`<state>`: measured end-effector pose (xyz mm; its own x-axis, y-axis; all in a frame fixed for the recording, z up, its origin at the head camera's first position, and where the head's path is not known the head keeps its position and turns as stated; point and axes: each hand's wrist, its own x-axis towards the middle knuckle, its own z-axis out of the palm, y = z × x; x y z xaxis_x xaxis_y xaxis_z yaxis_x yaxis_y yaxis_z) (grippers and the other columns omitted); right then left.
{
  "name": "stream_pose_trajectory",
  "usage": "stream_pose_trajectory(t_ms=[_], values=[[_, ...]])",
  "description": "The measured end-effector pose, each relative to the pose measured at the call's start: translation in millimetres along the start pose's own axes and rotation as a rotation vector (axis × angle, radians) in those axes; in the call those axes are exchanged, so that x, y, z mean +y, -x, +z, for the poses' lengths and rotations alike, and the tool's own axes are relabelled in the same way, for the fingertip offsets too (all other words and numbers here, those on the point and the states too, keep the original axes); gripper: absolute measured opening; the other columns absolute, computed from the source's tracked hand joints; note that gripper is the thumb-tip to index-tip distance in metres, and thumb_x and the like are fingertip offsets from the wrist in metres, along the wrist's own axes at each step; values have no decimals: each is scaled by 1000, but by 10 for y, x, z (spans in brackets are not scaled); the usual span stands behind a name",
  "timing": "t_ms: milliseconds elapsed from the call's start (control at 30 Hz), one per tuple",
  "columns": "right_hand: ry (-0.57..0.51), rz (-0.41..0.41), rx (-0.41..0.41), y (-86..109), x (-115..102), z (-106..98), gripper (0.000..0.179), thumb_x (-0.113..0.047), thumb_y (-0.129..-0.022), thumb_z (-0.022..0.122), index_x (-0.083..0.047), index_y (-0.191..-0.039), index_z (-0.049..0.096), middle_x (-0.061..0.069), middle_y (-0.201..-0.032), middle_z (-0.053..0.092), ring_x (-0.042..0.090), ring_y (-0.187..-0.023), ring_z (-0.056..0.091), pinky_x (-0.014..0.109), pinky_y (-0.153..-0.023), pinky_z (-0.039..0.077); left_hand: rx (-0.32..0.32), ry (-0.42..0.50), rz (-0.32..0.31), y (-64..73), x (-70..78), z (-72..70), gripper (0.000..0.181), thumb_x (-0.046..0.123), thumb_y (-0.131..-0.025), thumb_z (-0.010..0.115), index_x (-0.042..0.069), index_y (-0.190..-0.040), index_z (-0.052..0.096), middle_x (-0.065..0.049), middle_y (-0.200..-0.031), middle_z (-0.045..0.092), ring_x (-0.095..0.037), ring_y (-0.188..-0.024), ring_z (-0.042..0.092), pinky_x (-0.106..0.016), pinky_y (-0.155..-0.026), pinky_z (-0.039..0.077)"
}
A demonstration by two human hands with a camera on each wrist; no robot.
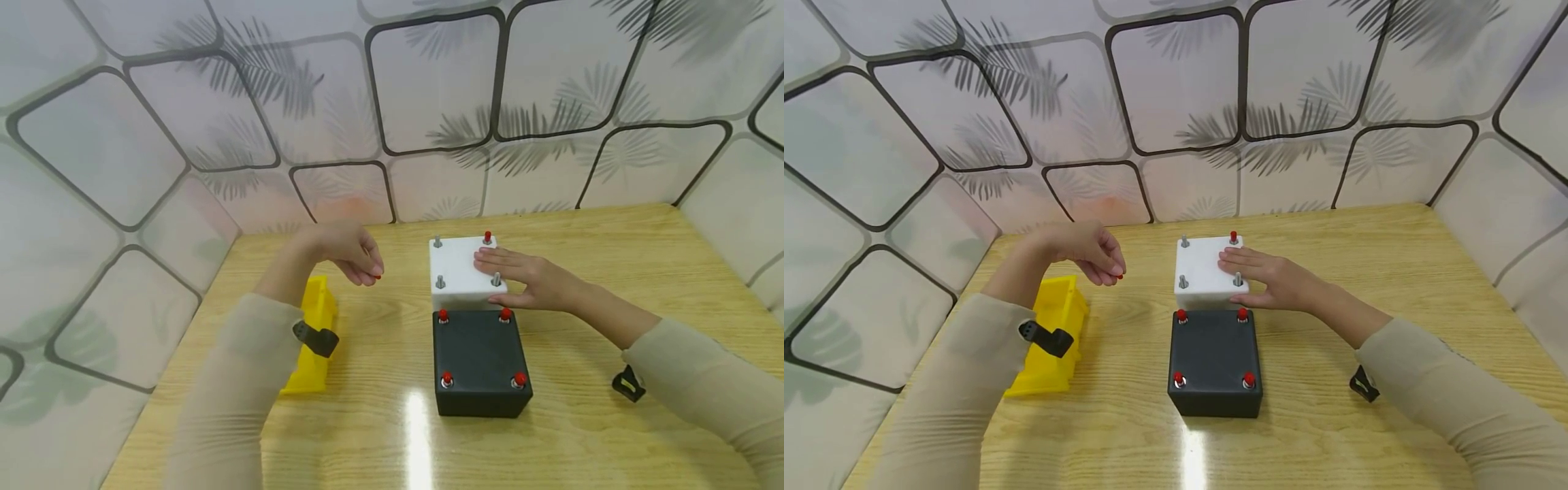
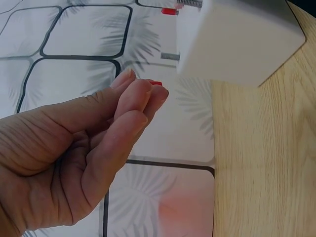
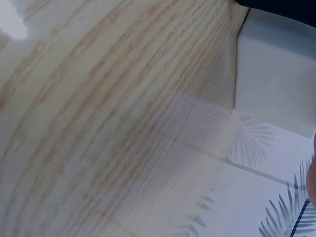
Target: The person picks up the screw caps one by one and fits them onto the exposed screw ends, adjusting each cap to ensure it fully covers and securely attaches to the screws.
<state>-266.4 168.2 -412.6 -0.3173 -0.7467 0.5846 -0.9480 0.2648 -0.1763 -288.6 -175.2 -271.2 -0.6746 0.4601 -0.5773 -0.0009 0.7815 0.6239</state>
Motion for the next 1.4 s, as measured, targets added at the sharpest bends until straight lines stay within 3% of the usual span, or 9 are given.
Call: stream_pose_trajectory(t_ms=[267, 567, 900, 1400], values=[[-6, -6, 0, 18, 6, 10, 62, -24, -77, 79, 1, -129, 56, 19, -134, 53, 21, -133, 43, 19, -110, 27, -3, 16, 29, -73, 115, 119, 11, 7, -86, 68, 0, -94, 69, -11, -85, 71, -18, -74, 70, -34, -74, 57], [-8, -59, 52, 10, 23, 26, 57, -40, -90, 62, 3, -127, 57, 21, -132, 54, 24, -131, 45, 20, -110, 28, -41, -40, 58, -160, 291, 219, 12, 9, -86, 69, 2, -96, 70, -9, -86, 71, -16, -75, 69, -33, -76, 57], [-12, -19, 30, 5, 15, -3, 57, -40, -88, 66, 1, -128, 57, 20, -131, 55, 22, -131, 44, 20, -110, 28, -99, 14, 129, -229, 499, 292, 15, 5, -89, 64, -2, -101, 68, -7, -84, 69, -13, -72, 66, -33, -78, 57], [-29, -57, 64, -16, 6, 0, 55, -39, -89, 63, 2, -126, 58, 21, -129, 56, 23, -130, 46, 20, -109, 29, -133, -29, 180, -371, 802, 438, 16, 4, -88, 65, -3, -102, 66, -9, -82, 68, -14, -69, 67, -32, -74, 57]])
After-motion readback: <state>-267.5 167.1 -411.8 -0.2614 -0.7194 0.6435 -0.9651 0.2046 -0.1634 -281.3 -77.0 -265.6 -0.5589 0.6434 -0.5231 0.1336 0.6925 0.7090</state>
